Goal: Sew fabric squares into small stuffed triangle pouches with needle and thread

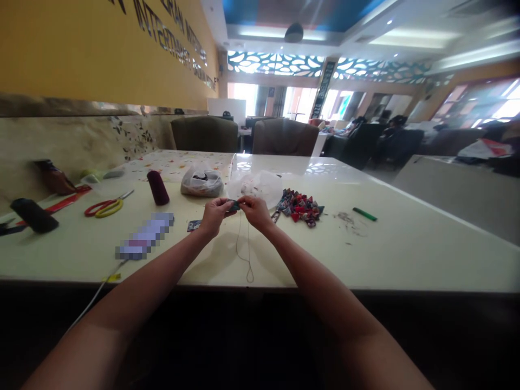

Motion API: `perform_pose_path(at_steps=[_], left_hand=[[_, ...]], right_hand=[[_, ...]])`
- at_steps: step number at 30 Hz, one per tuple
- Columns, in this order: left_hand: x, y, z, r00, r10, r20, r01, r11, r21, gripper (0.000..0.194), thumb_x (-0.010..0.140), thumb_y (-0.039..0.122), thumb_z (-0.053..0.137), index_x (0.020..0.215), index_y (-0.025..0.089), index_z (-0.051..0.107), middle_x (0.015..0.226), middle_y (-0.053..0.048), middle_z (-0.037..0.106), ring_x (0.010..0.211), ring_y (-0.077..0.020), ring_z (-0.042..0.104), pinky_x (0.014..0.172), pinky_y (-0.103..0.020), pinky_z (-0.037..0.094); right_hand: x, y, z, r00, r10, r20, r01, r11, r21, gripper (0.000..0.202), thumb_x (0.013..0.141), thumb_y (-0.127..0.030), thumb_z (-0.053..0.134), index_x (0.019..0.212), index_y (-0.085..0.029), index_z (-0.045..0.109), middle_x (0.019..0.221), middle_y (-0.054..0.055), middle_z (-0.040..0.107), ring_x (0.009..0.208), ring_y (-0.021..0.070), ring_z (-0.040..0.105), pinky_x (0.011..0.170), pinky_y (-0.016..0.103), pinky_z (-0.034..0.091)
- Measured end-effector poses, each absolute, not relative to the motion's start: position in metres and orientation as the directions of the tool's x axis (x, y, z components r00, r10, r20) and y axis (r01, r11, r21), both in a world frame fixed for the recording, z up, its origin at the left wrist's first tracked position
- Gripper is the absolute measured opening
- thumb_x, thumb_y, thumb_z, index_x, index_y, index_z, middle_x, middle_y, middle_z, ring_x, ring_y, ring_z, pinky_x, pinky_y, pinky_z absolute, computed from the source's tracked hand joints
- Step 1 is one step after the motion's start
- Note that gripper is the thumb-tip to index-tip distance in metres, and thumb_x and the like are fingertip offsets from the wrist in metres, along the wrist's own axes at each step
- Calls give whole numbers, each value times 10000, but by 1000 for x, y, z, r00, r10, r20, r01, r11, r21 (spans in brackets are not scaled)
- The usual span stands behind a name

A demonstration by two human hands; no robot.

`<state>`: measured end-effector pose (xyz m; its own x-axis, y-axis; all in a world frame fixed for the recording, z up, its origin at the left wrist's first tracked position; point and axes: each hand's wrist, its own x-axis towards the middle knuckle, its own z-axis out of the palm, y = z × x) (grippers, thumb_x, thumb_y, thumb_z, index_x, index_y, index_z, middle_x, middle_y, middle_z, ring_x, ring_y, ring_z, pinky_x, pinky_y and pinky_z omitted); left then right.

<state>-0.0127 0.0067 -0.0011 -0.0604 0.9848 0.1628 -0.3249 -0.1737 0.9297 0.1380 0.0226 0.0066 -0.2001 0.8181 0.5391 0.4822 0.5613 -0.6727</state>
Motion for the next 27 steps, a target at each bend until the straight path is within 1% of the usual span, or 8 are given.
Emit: perform_pose_path(at_steps=[4, 7, 13, 27], left_hand=[[-9, 19, -7, -74, 984, 159, -333, -175, 926, 365, 550, 345, 875, 743, 113, 670, 716, -25, 689, 710, -149, 662, 838, -386, 562], [-8, 23, -17, -91, 984, 152, -332, -174, 927, 374, 558, 362, 872, 762, 109, 686, 743, -34, 699, 725, -147, 659, 841, -380, 563], [-9, 28, -31, -80, 990, 118, -281, -136, 950, 391, 579, 399, 877, 767, 105, 700, 751, -42, 703, 710, -149, 661, 849, -391, 567], [-12, 23, -33, -62, 992, 112, -235, -123, 964, 346, 630, 377, 873, 760, 108, 700, 728, -30, 701, 693, -142, 666, 837, -373, 585]], right_hand=[[141, 36, 3, -209, 821, 531, 475, 560, -679, 173, 800, -125, 589, 827, -167, 755, 780, 26, 703, 732, 141, 588, 712, 244, 419], [142, 43, -8, -216, 823, 526, 452, 562, -693, 162, 795, -124, 591, 817, -155, 749, 770, 27, 689, 723, 137, 581, 710, 243, 418], [143, 48, -32, -217, 840, 498, 373, 543, -753, 160, 812, -181, 577, 828, -165, 735, 753, 15, 675, 706, 133, 564, 702, 240, 432], [147, 38, -31, -224, 837, 499, 351, 547, -760, 127, 835, -152, 583, 790, -174, 700, 760, 9, 656, 721, 128, 573, 706, 238, 421]])
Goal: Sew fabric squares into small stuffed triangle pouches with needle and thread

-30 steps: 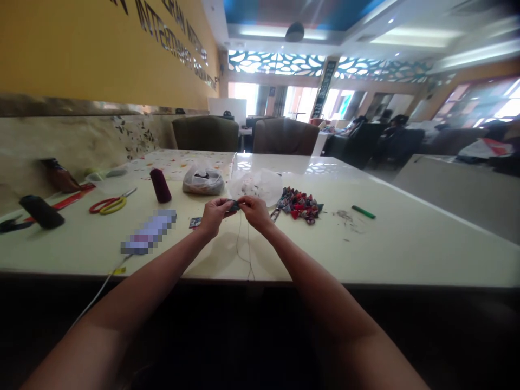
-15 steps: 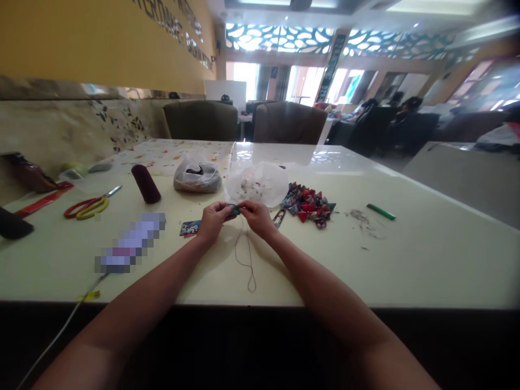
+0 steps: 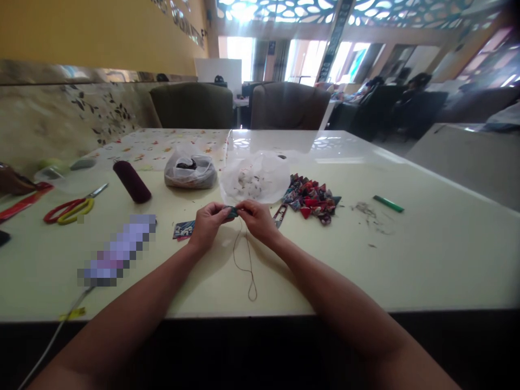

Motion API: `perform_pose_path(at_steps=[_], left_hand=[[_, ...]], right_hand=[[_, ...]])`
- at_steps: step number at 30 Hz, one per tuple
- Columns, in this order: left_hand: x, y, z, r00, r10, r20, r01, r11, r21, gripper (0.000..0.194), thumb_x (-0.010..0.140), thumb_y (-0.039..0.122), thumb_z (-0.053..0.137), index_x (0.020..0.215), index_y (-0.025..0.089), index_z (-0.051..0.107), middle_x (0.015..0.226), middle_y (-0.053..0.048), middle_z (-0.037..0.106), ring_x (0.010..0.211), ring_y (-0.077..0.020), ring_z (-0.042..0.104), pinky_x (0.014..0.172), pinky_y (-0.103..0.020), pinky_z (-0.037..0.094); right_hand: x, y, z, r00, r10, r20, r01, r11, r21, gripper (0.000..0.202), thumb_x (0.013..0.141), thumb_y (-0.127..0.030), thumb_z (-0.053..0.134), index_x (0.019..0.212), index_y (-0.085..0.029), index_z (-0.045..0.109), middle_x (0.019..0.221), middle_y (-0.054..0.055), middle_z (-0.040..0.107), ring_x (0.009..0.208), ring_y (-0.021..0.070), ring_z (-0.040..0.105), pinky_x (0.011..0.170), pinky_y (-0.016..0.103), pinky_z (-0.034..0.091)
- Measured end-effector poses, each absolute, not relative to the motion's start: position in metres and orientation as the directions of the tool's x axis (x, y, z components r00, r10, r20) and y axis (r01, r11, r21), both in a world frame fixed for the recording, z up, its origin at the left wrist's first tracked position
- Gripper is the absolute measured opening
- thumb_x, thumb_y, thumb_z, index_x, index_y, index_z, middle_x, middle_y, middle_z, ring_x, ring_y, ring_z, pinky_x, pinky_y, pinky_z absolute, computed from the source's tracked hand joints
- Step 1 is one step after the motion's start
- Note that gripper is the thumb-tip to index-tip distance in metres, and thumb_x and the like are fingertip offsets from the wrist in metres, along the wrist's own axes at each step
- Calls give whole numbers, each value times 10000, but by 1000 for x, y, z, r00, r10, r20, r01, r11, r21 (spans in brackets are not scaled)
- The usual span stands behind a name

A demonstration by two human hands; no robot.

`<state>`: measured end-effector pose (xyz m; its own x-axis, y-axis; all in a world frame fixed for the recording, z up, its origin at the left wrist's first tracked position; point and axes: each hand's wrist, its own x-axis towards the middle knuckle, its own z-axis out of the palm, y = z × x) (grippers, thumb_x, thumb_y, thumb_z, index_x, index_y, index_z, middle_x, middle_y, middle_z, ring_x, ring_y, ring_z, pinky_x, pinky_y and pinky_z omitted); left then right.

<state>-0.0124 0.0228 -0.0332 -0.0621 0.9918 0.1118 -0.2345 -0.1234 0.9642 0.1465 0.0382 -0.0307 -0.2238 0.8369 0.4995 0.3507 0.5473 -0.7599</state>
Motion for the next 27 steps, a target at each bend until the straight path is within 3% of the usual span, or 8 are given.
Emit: perform_pose_path(at_steps=[11, 27], left_hand=[[-15, 23, -33, -24, 998, 63, -264, -67, 962, 333, 622, 363, 881, 770, 112, 719, 753, -37, 713, 726, -147, 672, 842, -361, 587], [-16, 21, -28, 56, 997, -54, -367, 70, 928, 323, 575, 327, 900, 756, 107, 749, 757, -50, 721, 732, -142, 668, 772, -307, 582]], right_hand=[[147, 36, -33, -216, 845, 490, 310, 535, -786, 111, 825, -184, 576, 757, -163, 661, 697, -8, 602, 665, 117, 503, 675, 243, 386], [155, 51, -45, -249, 873, 419, 111, 456, -883, 148, 783, -318, 673, 814, -187, 733, 745, 7, 635, 687, 129, 529, 679, 271, 414]])
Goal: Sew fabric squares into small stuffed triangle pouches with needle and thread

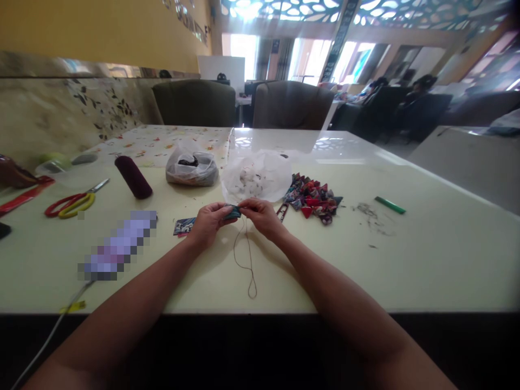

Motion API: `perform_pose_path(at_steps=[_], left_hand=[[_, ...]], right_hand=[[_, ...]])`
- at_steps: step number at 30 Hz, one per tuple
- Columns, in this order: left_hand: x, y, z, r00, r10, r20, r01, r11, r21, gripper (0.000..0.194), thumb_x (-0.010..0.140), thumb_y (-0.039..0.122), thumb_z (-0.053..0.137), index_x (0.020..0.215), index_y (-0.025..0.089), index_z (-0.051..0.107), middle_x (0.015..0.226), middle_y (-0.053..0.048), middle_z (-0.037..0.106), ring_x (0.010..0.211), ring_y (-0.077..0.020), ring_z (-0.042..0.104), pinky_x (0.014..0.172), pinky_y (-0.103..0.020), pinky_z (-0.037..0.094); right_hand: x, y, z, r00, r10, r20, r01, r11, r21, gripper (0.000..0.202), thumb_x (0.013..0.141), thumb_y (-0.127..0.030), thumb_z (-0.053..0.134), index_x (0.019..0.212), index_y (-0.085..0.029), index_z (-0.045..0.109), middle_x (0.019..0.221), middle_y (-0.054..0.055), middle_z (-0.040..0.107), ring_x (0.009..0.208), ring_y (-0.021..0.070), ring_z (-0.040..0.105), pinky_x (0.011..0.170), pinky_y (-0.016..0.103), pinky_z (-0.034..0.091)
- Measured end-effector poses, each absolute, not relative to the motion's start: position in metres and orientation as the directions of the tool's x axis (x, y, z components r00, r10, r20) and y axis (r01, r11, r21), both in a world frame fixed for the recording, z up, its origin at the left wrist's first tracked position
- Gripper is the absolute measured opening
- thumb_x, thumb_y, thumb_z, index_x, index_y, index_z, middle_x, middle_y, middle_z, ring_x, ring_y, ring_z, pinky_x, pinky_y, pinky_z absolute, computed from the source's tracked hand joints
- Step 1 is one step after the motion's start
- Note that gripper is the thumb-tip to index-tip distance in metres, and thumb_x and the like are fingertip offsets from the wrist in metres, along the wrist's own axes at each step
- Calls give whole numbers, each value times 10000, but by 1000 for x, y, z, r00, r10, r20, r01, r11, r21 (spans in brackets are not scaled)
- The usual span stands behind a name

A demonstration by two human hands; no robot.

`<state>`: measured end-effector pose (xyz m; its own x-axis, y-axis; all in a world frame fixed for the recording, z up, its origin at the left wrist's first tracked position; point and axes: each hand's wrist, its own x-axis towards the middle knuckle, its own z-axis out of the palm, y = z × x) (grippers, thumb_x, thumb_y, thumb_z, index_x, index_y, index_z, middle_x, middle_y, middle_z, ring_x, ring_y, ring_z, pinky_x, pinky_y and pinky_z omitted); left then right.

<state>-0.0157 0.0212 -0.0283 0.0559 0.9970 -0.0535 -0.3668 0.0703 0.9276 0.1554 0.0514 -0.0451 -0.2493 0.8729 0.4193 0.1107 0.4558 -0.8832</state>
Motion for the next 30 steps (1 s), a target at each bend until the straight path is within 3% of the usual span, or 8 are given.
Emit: perform_pose_path(at_steps=[11, 22, 30], left_hand=[[-19, 20, -22, 145, 983, -116, -365, 163, 917, 227, 632, 233, 858, 762, 93, 736, 758, -64, 731, 719, -153, 687, 785, -317, 581], [-23, 20, -24, 215, 969, -124, -335, 192, 922, 234, 640, 249, 876, 771, 104, 748, 779, -63, 739, 744, -146, 685, 773, -291, 585], [-20, 20, -30, 201, 977, -75, -323, 138, 936, 305, 610, 286, 889, 798, 95, 744, 783, -59, 730, 745, -154, 680, 808, -339, 573]], right_hand=[[162, 50, -38, -332, 872, 359, 16, 386, -923, 130, 768, -300, 704, 806, -181, 742, 725, -2, 650, 678, 116, 526, 684, 267, 420], [164, 49, -35, -365, 841, 399, 93, 459, -883, 147, 793, -298, 676, 759, -161, 714, 715, 1, 609, 699, 121, 516, 684, 267, 390], [160, 43, -37, -318, 866, 386, 212, 462, -861, 179, 811, -312, 628, 905, -170, 682, 633, -40, 478, 623, 111, 435, 608, 257, 332]])
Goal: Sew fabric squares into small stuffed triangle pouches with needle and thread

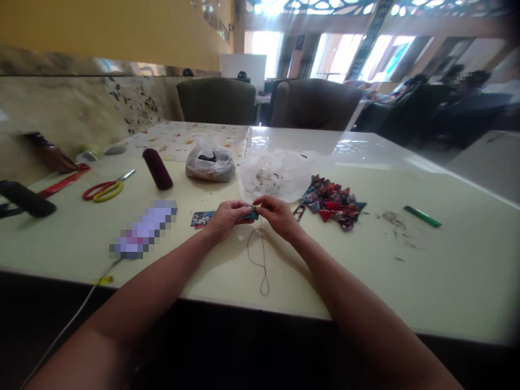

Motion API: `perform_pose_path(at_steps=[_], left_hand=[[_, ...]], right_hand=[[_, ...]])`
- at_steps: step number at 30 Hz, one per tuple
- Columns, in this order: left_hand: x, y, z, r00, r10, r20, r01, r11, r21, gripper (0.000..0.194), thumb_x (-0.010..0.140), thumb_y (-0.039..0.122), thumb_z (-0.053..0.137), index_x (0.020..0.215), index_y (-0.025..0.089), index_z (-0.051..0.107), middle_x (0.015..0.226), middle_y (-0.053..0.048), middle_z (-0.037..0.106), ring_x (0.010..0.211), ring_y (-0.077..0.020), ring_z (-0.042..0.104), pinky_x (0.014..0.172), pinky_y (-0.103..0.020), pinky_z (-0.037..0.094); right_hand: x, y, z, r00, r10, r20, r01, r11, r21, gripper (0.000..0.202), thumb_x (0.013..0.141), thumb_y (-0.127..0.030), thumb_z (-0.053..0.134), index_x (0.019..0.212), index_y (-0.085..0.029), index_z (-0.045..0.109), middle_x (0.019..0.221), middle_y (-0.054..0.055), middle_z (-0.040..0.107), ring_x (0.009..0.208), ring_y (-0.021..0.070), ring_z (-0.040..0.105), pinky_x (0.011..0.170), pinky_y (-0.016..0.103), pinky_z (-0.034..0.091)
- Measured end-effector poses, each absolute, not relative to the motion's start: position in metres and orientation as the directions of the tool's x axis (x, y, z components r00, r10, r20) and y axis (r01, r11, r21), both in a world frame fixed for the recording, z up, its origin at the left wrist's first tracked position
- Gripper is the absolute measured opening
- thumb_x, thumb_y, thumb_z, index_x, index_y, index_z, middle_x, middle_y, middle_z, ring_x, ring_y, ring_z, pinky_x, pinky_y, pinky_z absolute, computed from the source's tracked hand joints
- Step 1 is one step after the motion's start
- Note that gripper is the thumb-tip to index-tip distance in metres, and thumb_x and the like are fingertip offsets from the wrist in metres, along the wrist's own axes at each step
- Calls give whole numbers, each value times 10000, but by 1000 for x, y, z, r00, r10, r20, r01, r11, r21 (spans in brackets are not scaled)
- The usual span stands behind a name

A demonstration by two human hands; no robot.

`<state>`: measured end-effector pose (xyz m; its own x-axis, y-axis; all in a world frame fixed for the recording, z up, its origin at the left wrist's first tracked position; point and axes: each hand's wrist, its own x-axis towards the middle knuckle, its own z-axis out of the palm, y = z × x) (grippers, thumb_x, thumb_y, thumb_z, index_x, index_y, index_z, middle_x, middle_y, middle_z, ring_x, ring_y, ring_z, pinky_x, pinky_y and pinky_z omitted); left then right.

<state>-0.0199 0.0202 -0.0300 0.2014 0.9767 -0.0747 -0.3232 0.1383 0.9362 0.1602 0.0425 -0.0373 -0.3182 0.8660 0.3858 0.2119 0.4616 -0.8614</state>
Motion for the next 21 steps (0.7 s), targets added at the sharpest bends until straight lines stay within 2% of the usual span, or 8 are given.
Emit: perform_pose_path(at_steps=[8, 12, 16, 21], left_hand=[[-14, 20, -38, 162, 985, -57, -285, 102, 953, 255, 655, 266, 867, 780, 91, 730, 746, -65, 711, 690, -146, 671, 785, -350, 561], [-10, 19, -38, 123, 992, -33, -242, 62, 968, 156, 689, 195, 825, 722, 97, 708, 687, -43, 682, 654, -134, 654, 728, -323, 561], [-5, 16, -38, 62, 998, 24, -116, -16, 993, 83, 699, 136, 775, 679, 112, 699, 640, -20, 661, 594, -113, 617, 652, -276, 548], [-1, 14, -40, 15, 998, 62, 1, -62, 998, 84, 704, 129, 740, 641, 127, 684, 612, -14, 654, 542, -107, 596, 575, -246, 532]], right_hand=[[153, 34, -37, -335, 837, 432, 250, 522, -816, 137, 841, -313, 602, 900, -192, 574, 701, -18, 559, 654, 135, 501, 632, 266, 394], [152, 30, -33, -337, 812, 476, 372, 580, -725, 104, 854, -296, 589, 862, -195, 562, 743, 10, 600, 670, 146, 520, 643, 269, 393], [154, 29, -33, -386, 777, 498, 484, 630, -608, 89, 880, -264, 546, 822, -198, 553, 720, 19, 598, 662, 156, 516, 643, 276, 366], [154, 30, -36, -396, 745, 537, 553, 660, -509, 133, 894, -203, 510, 776, -201, 572, 763, 39, 581, 703, 174, 524, 667, 295, 374]])
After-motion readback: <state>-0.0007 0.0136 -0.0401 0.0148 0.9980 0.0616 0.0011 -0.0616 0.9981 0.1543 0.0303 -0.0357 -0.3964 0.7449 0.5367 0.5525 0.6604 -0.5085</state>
